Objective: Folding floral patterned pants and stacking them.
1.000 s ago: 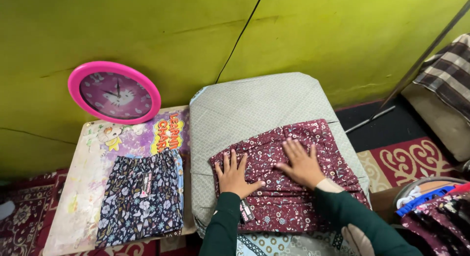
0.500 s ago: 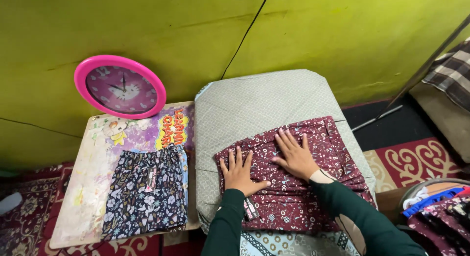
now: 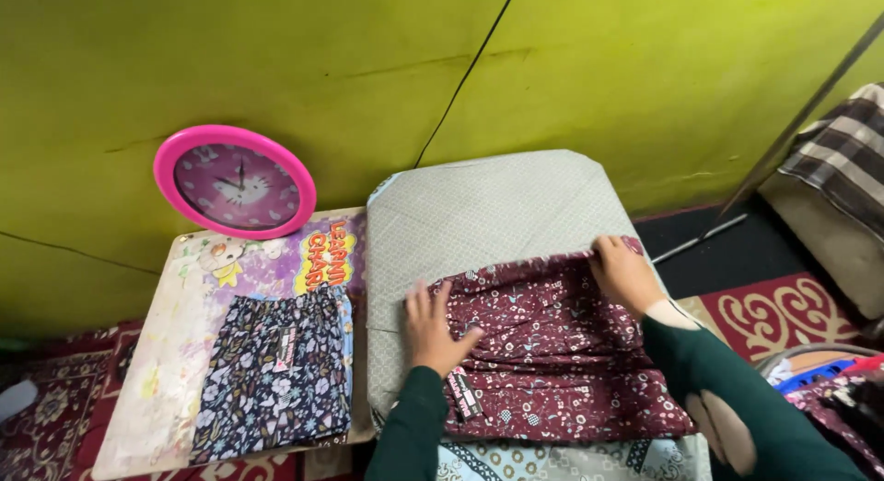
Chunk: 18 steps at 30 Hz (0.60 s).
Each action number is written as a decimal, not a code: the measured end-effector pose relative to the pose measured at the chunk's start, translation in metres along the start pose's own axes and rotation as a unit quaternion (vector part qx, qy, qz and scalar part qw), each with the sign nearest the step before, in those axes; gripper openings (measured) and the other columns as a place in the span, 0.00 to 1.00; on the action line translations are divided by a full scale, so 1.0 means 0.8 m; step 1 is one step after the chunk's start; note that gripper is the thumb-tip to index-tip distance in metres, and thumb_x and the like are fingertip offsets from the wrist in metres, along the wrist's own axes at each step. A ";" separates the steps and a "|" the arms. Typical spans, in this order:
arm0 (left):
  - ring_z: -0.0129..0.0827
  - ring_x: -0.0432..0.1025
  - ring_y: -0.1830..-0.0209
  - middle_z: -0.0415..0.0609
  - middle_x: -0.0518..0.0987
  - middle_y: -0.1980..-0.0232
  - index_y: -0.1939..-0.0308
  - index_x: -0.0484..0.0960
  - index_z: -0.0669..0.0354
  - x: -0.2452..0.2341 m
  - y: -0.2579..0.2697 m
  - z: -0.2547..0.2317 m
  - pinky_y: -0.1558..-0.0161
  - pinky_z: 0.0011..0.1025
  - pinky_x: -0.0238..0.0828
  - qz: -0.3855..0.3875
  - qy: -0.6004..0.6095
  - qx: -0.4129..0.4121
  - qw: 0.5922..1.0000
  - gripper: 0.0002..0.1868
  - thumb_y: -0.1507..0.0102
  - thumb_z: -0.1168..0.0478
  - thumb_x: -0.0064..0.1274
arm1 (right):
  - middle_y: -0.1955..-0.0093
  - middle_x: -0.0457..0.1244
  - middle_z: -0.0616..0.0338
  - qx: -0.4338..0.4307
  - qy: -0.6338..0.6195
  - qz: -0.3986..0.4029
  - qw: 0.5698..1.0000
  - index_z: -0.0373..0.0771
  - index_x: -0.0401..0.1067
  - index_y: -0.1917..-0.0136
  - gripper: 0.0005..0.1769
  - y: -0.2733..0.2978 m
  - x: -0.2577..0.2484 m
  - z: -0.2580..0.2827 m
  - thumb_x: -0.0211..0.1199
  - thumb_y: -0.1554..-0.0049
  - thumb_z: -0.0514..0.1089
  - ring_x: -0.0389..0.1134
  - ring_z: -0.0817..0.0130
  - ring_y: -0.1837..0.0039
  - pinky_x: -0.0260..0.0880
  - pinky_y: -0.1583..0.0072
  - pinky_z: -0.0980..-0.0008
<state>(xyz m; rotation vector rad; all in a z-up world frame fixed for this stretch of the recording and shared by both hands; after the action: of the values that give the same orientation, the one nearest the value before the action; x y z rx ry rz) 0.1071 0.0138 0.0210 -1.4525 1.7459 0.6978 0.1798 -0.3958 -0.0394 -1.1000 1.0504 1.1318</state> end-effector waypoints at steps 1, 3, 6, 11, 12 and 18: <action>0.69 0.34 0.18 0.65 0.41 0.16 0.18 0.51 0.41 -0.005 -0.005 0.008 0.27 0.68 0.42 0.002 0.001 0.003 1.000 0.60 0.47 0.40 0.71 | 0.42 0.62 0.64 0.004 0.001 0.000 1.000 0.54 0.65 0.42 0.16 0.029 -0.025 0.000 0.58 0.41 0.57 0.76 0.45 0.48 0.80 0.51 0.48; 0.62 0.43 0.18 0.59 0.50 0.17 0.22 0.58 0.41 -0.021 -0.008 0.035 0.28 0.66 0.53 -0.078 -0.025 -0.084 0.993 0.46 0.41 0.50 0.64 | 0.46 0.65 0.56 -0.002 -0.023 0.039 0.999 0.50 0.63 0.43 0.17 0.090 -0.068 0.002 0.58 0.41 0.56 0.74 0.45 0.45 0.77 0.46 0.48; 0.52 0.67 0.30 0.55 0.74 0.32 0.23 0.63 0.40 -0.005 -0.016 0.087 0.29 0.49 0.63 -0.033 0.045 -0.052 0.997 0.45 0.44 0.54 0.65 | 0.49 0.66 0.35 -0.045 -0.124 0.071 0.989 0.38 0.65 0.46 0.19 0.175 -0.099 0.013 0.61 0.43 0.52 0.70 0.29 0.43 0.71 0.43 0.34; 0.34 0.69 0.62 0.42 0.80 0.54 0.41 0.77 0.38 -0.055 0.006 0.052 0.60 0.33 0.65 0.071 0.151 -0.113 0.980 0.19 0.36 0.60 0.54 | 0.40 0.63 0.62 -0.145 -0.036 0.122 0.981 0.52 0.65 0.37 0.26 0.223 -0.064 -0.004 0.68 0.45 0.56 0.69 0.59 0.44 0.69 0.46 0.56; 0.36 0.77 0.45 0.38 0.85 0.42 0.52 0.83 0.44 -0.051 0.006 0.062 0.48 0.34 0.73 0.059 0.206 -0.102 0.972 0.10 0.37 0.60 0.55 | 0.49 0.66 0.60 -0.127 -0.051 0.103 0.985 0.50 0.67 0.43 0.15 0.224 -0.059 -0.012 0.64 0.43 0.48 0.71 0.56 0.52 0.70 0.52 0.56; 0.29 0.75 0.52 0.41 0.84 0.54 0.57 0.84 0.50 -0.103 -0.018 0.057 0.47 0.29 0.70 -0.034 0.302 -0.011 0.953 0.10 0.39 0.69 0.54 | 0.59 0.68 0.57 -0.159 -0.197 -0.037 0.967 0.45 0.72 0.51 0.12 0.135 -0.114 -0.026 0.65 0.50 0.37 0.67 0.60 0.57 0.65 0.50 0.64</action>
<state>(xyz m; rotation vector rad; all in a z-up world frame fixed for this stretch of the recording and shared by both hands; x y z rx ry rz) 0.1368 0.0941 0.0632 -1.8648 2.1217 0.2386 0.0599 -0.4202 0.0351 -1.0911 0.5235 1.4209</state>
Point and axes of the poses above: each hand's wrist, its own y-axis away from the middle knuckle, its own x-axis out of the palm, z = x × y, the point moved 4 cm from there along -y, towards the middle knuckle
